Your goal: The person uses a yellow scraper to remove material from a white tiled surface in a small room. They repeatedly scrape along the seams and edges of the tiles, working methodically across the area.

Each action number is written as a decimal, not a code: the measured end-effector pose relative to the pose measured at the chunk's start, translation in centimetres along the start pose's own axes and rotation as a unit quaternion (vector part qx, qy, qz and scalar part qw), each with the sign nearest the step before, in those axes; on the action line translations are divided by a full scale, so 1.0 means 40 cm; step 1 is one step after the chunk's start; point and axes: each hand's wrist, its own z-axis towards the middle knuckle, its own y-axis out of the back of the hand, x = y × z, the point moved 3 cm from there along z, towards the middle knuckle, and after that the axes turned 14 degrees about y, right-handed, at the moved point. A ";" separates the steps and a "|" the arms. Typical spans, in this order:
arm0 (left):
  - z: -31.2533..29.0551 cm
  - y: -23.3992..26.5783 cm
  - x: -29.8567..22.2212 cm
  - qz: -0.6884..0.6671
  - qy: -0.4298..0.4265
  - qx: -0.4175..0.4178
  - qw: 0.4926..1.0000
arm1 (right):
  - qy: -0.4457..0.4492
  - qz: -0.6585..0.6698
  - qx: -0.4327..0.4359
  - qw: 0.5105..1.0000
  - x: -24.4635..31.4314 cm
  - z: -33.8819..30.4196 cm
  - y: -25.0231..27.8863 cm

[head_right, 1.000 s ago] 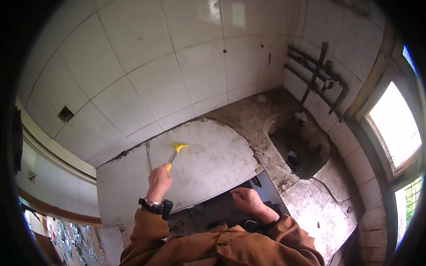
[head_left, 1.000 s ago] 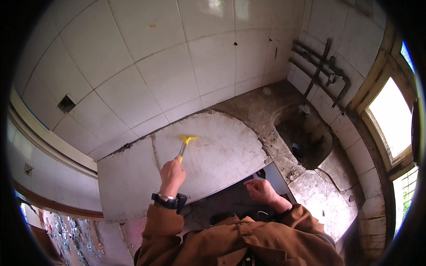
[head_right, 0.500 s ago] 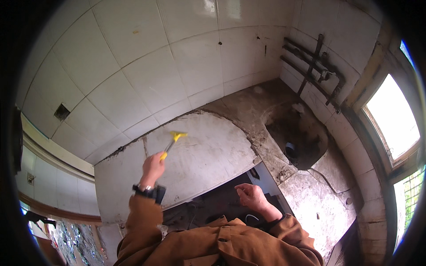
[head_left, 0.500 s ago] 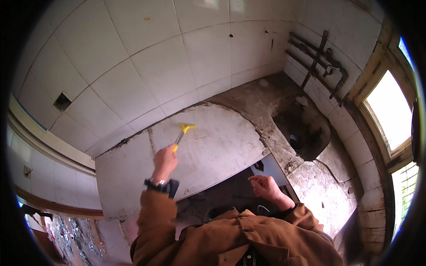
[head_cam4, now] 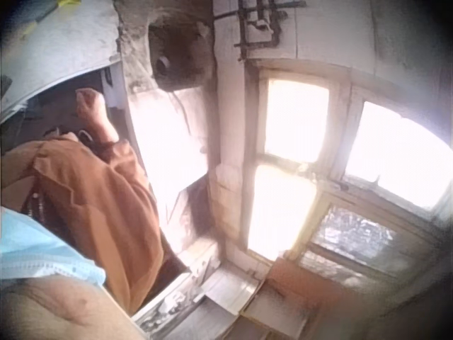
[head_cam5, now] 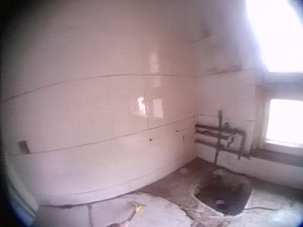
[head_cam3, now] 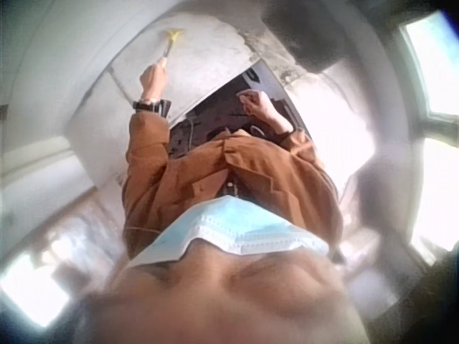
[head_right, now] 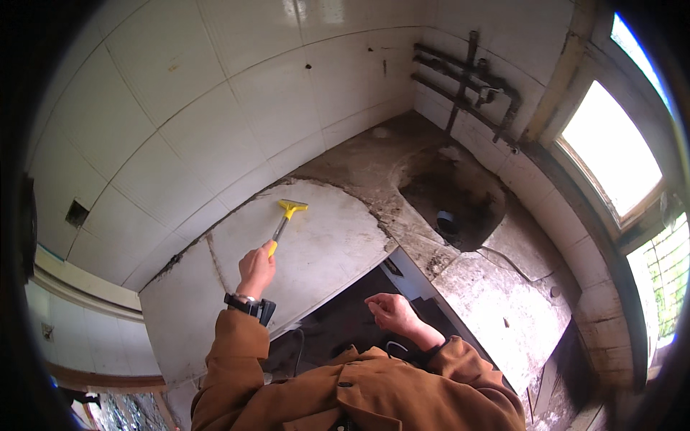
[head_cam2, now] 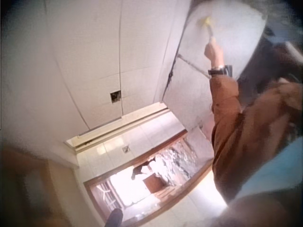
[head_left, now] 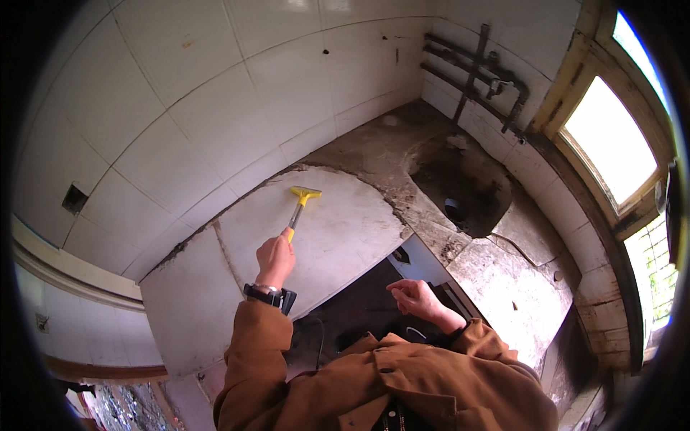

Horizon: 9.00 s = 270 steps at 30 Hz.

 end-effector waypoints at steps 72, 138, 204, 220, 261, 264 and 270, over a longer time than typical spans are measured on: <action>-0.317 -0.083 -0.482 -0.071 -0.220 0.297 0.926 | -0.036 0.244 -0.146 0.958 -0.042 0.031 0.020; -0.391 0.004 -0.022 -0.131 -0.167 0.204 0.956 | 0.059 -0.414 -0.012 0.908 0.111 0.076 0.015; -0.401 0.011 0.035 -0.119 -0.050 0.172 0.977 | 0.073 -0.500 0.040 0.862 0.138 0.361 -0.006; -0.454 0.010 0.159 -0.141 -0.011 0.166 0.976 | 0.066 -0.504 0.059 0.859 0.166 0.408 -0.045; -0.440 0.043 0.346 -0.097 0.005 0.170 0.981 | 0.114 -0.542 0.148 0.820 0.258 0.592 -0.456; -0.454 0.061 0.361 -0.118 0.034 0.154 0.980 | 0.107 -0.515 0.131 0.840 0.262 0.500 -0.377; -0.463 0.064 0.318 -0.115 0.034 0.122 0.985 | 0.102 -0.535 0.192 0.817 0.249 0.413 -0.282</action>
